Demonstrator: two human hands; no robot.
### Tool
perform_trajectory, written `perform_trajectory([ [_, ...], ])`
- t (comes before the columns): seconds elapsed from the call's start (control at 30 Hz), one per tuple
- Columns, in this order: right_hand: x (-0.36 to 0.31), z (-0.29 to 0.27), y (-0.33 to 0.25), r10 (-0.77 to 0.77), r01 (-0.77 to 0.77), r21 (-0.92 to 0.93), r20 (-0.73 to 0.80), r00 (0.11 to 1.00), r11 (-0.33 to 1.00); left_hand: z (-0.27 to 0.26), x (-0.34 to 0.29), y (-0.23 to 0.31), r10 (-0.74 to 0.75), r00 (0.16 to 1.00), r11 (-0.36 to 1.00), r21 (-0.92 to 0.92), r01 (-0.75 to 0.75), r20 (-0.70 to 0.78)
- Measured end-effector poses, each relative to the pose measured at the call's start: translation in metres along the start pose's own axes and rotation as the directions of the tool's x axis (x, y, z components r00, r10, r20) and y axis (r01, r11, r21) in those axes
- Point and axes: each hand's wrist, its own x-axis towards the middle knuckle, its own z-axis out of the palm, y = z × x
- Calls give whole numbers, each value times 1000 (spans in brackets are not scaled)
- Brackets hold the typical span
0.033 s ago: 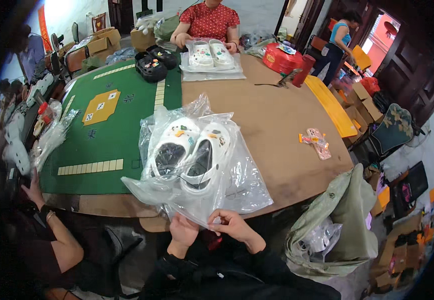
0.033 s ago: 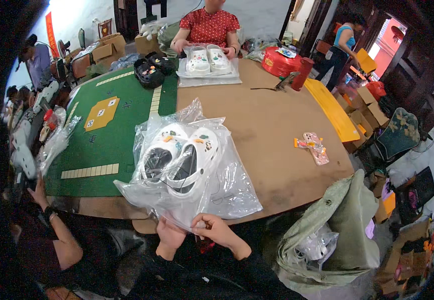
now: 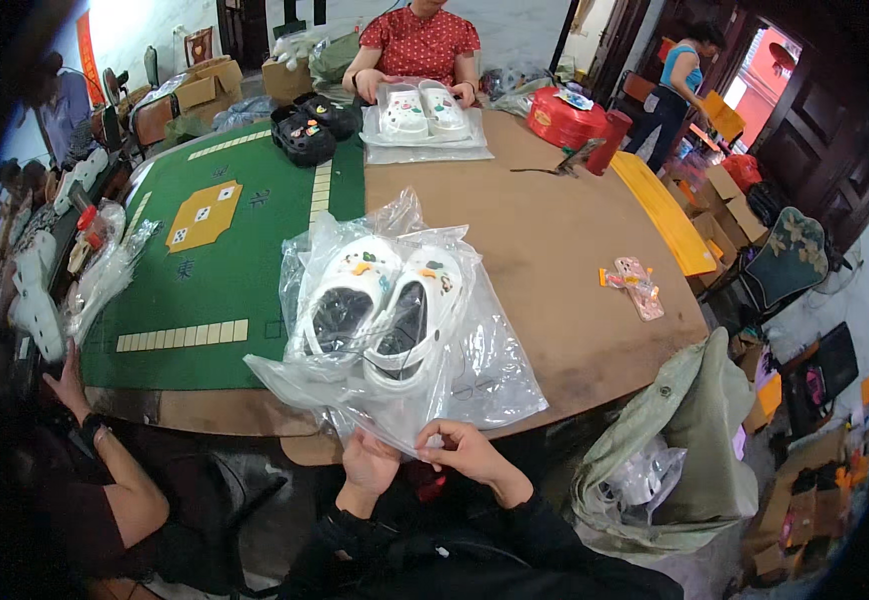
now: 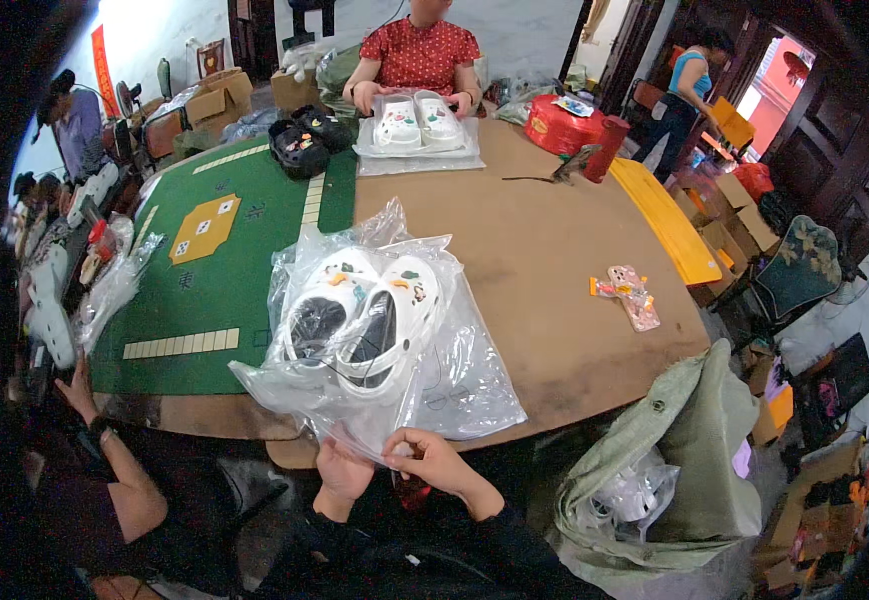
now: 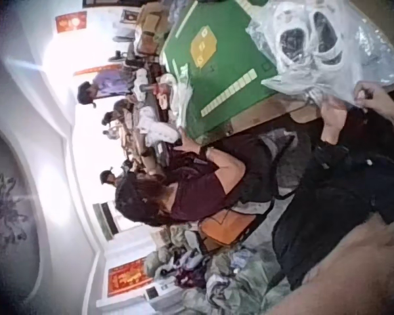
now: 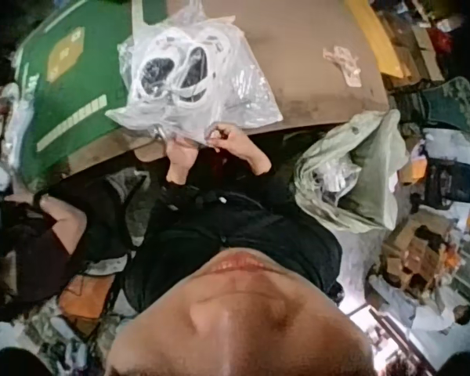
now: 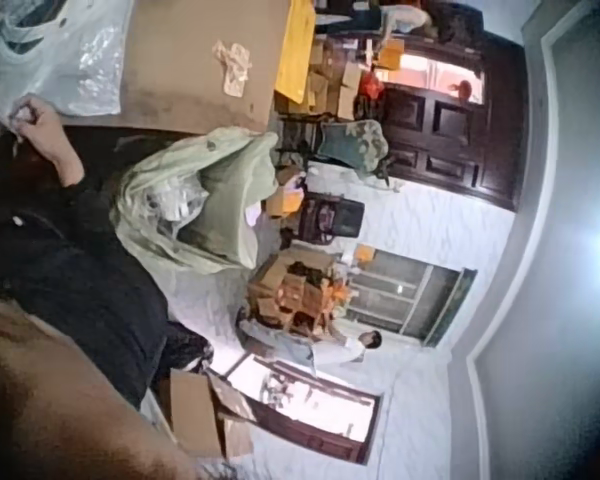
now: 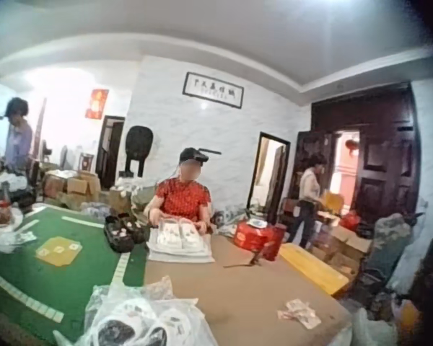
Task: The recorder is placing pairs of decorated white clog-style shoes into individual plastic bags.
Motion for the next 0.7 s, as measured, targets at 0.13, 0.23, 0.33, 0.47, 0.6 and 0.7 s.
perform_trajectory([
  [0.13,8,5,-2,53,-57,-146,-36,998,988,-26,1,-2,7,1000,999,41,-7,-6],
  [0.23,12,10,-6,50,-58,-139,-66,997,989,-18,3,-6,72,997,934,351,-66,-2],
  [0.33,18,12,-8,-25,22,-31,-99,995,999,-16,8,-4,45,993,915,395,-84,108],
  [0.47,29,-1,8,-91,124,178,-181,979,976,-3,7,-9,106,989,919,369,-137,104],
  [0.6,26,-11,22,-149,177,172,-163,975,969,-4,6,-10,25,995,804,593,39,-99],
  [0.7,22,-14,39,-136,149,62,-175,975,987,-12,4,-8,-124,991,519,849,102,-43],
])
